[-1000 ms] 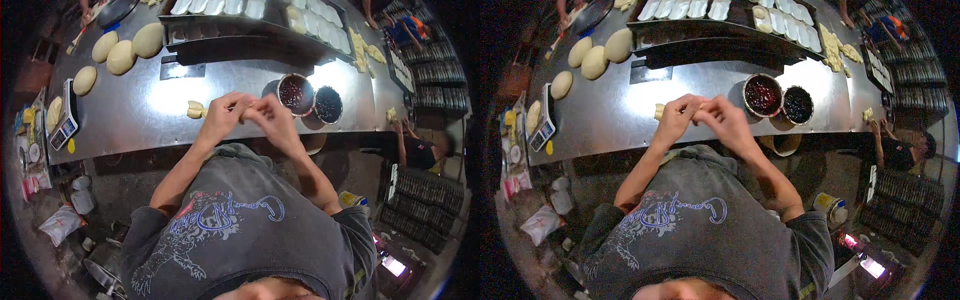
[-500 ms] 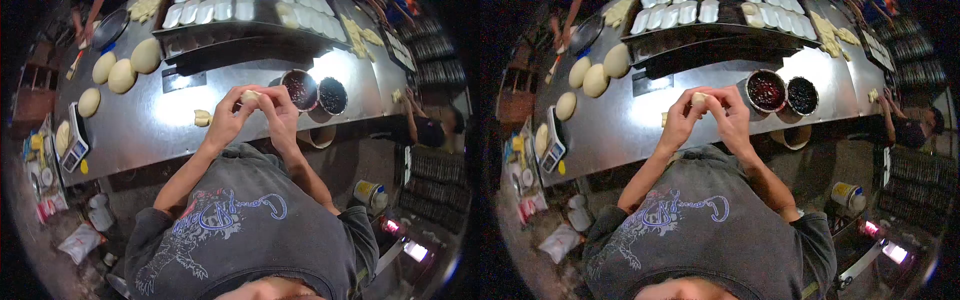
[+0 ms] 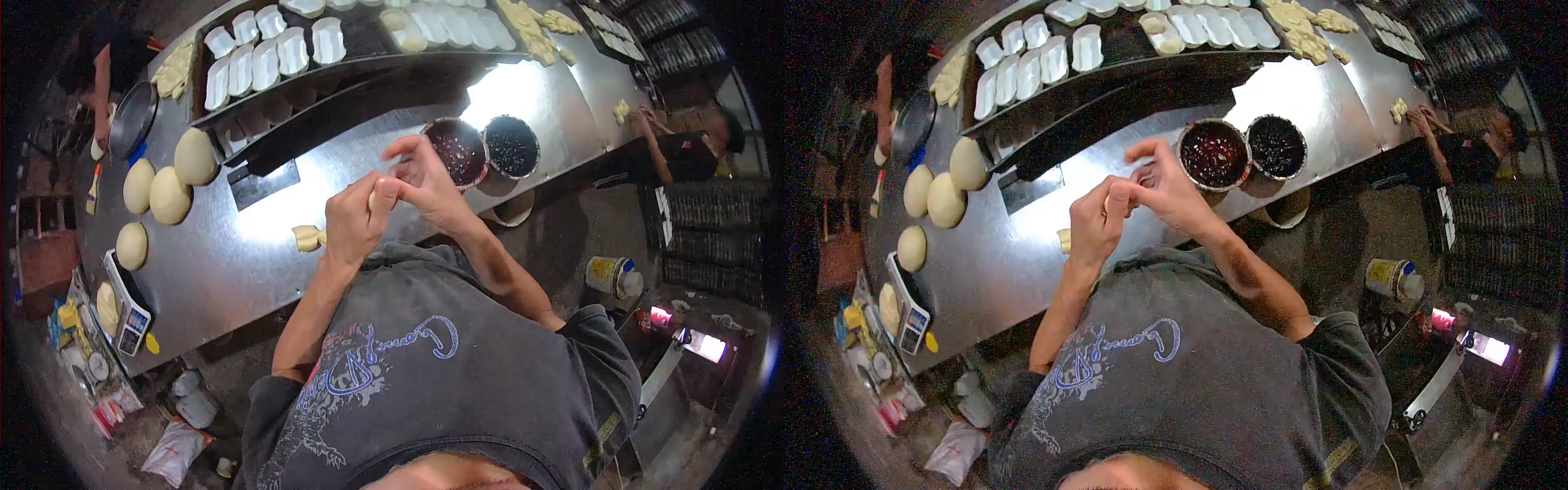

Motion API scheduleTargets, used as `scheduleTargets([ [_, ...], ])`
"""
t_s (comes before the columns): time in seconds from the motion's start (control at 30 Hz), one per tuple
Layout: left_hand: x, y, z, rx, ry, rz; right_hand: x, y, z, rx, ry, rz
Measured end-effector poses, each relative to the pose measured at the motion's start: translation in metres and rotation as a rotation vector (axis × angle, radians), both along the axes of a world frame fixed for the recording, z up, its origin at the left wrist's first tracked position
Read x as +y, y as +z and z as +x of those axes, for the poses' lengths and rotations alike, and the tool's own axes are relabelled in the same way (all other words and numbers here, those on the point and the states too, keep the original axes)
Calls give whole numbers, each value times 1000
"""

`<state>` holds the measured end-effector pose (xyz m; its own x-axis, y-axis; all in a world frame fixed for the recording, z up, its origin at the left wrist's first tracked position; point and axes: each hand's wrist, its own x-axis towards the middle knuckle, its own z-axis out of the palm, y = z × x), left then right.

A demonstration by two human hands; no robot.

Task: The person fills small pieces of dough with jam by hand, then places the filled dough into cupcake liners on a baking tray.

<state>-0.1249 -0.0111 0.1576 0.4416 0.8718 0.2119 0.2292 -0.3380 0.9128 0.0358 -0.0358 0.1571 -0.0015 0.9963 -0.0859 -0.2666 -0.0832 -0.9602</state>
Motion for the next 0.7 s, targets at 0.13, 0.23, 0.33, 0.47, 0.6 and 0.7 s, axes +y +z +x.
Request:
scheduleTargets([
  [0.13,27,-16,11,-1,113,424,15,-14,-2,-87,53,30],
  [0.23,35,-17,4,95,30,256,22,-25,4,-68,217,-198],
  [0.33,37,-35,6,28,37,68,46,-29,20,-108,352,-192],
  [0.47,43,-31,-9,52,-6,-154,96,-15,72,-426,155,-8],
  [0.6,48,-34,-18,49,85,-308,150,22,135,-583,-207,199],
  [0.7,52,-27,-18,49,179,-270,192,32,169,-661,-505,366],
])
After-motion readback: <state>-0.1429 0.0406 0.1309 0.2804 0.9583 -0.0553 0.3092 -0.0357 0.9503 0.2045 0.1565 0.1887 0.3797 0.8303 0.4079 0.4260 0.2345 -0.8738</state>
